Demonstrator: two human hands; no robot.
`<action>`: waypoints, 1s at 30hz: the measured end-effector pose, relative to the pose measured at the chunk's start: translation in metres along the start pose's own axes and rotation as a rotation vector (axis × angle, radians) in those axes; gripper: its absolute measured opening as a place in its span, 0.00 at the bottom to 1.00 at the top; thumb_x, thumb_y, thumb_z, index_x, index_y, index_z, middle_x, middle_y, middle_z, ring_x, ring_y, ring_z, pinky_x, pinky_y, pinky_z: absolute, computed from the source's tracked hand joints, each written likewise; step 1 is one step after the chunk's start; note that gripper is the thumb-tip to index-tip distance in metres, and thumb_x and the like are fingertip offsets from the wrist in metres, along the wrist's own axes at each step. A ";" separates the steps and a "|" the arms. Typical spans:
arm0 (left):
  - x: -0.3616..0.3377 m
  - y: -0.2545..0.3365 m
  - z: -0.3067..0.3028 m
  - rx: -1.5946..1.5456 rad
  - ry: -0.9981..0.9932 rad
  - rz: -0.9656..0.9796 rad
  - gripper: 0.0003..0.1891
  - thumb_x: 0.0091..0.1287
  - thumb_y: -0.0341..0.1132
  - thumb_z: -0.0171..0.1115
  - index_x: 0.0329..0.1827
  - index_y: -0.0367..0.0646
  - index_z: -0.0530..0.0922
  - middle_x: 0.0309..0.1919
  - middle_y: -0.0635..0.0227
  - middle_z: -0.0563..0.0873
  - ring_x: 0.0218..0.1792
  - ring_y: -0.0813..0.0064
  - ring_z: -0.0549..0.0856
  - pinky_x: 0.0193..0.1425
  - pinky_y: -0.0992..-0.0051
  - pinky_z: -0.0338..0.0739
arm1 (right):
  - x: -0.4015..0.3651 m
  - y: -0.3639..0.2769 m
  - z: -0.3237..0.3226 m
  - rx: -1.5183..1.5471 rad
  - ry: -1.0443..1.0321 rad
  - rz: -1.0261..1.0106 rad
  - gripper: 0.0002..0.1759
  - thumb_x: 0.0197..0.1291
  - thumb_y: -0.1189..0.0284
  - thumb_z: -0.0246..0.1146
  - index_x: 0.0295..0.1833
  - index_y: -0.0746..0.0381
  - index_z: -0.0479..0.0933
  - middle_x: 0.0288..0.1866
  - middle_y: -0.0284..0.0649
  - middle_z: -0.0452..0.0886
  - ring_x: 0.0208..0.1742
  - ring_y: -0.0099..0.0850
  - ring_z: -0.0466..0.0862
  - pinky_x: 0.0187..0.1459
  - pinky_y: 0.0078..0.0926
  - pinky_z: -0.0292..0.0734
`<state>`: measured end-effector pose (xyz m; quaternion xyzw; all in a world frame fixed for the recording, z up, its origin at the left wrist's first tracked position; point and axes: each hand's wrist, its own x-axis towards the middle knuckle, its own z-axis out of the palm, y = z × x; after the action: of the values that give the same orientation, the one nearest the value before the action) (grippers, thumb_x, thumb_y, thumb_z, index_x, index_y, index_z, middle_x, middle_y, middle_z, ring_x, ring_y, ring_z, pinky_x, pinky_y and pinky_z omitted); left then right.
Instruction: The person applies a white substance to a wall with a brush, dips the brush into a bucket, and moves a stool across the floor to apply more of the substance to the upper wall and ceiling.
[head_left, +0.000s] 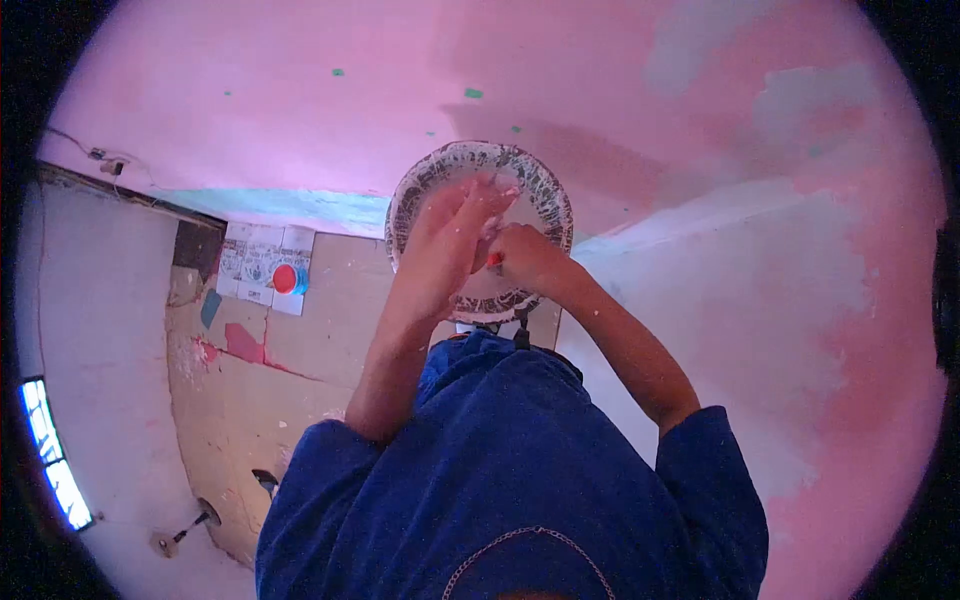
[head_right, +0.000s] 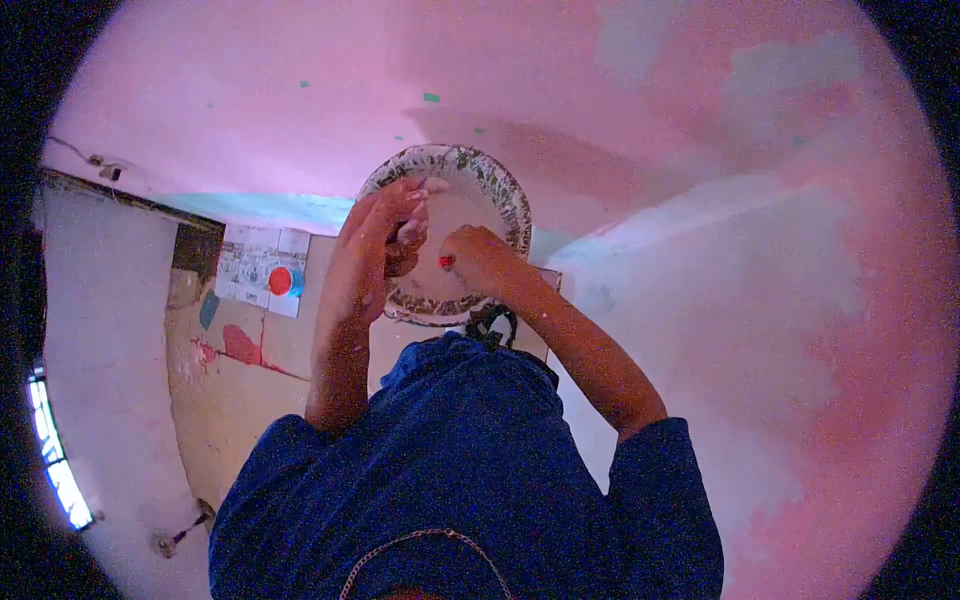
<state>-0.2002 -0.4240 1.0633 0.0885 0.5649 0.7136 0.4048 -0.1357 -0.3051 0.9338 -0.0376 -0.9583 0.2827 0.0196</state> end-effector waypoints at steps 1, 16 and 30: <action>0.000 0.006 -0.009 0.027 -0.062 0.003 0.15 0.62 0.39 0.51 0.47 0.39 0.71 0.19 0.80 0.66 0.15 0.91 0.59 0.16 0.87 0.48 | 0.005 -0.002 -0.004 0.003 -0.092 0.046 0.10 0.40 0.71 0.61 0.31 0.63 0.78 0.29 0.48 0.77 0.33 0.45 0.77 0.38 0.34 0.72; 0.018 0.016 -0.036 -0.032 -0.247 -0.073 0.15 0.61 0.39 0.53 0.46 0.40 0.70 0.20 0.80 0.68 0.19 0.91 0.62 0.19 0.88 0.51 | -0.100 0.008 -0.011 1.381 0.882 0.735 0.08 0.54 0.71 0.57 0.40 0.59 0.70 0.36 0.37 0.76 0.36 0.28 0.78 0.38 0.27 0.76; 0.015 0.024 -0.031 -0.061 -0.308 -0.079 0.10 0.62 0.38 0.48 0.40 0.43 0.71 0.17 0.82 0.64 0.14 0.92 0.57 0.15 0.89 0.46 | -0.087 0.007 -0.117 1.132 1.410 0.255 0.08 0.48 0.78 0.63 0.33 0.63 0.71 0.33 0.36 0.76 0.36 0.26 0.77 0.39 0.25 0.77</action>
<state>-0.2392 -0.4374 1.0684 0.1622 0.4774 0.6919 0.5168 -0.0415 -0.2435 1.0265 -0.2921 -0.4310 0.6220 0.5848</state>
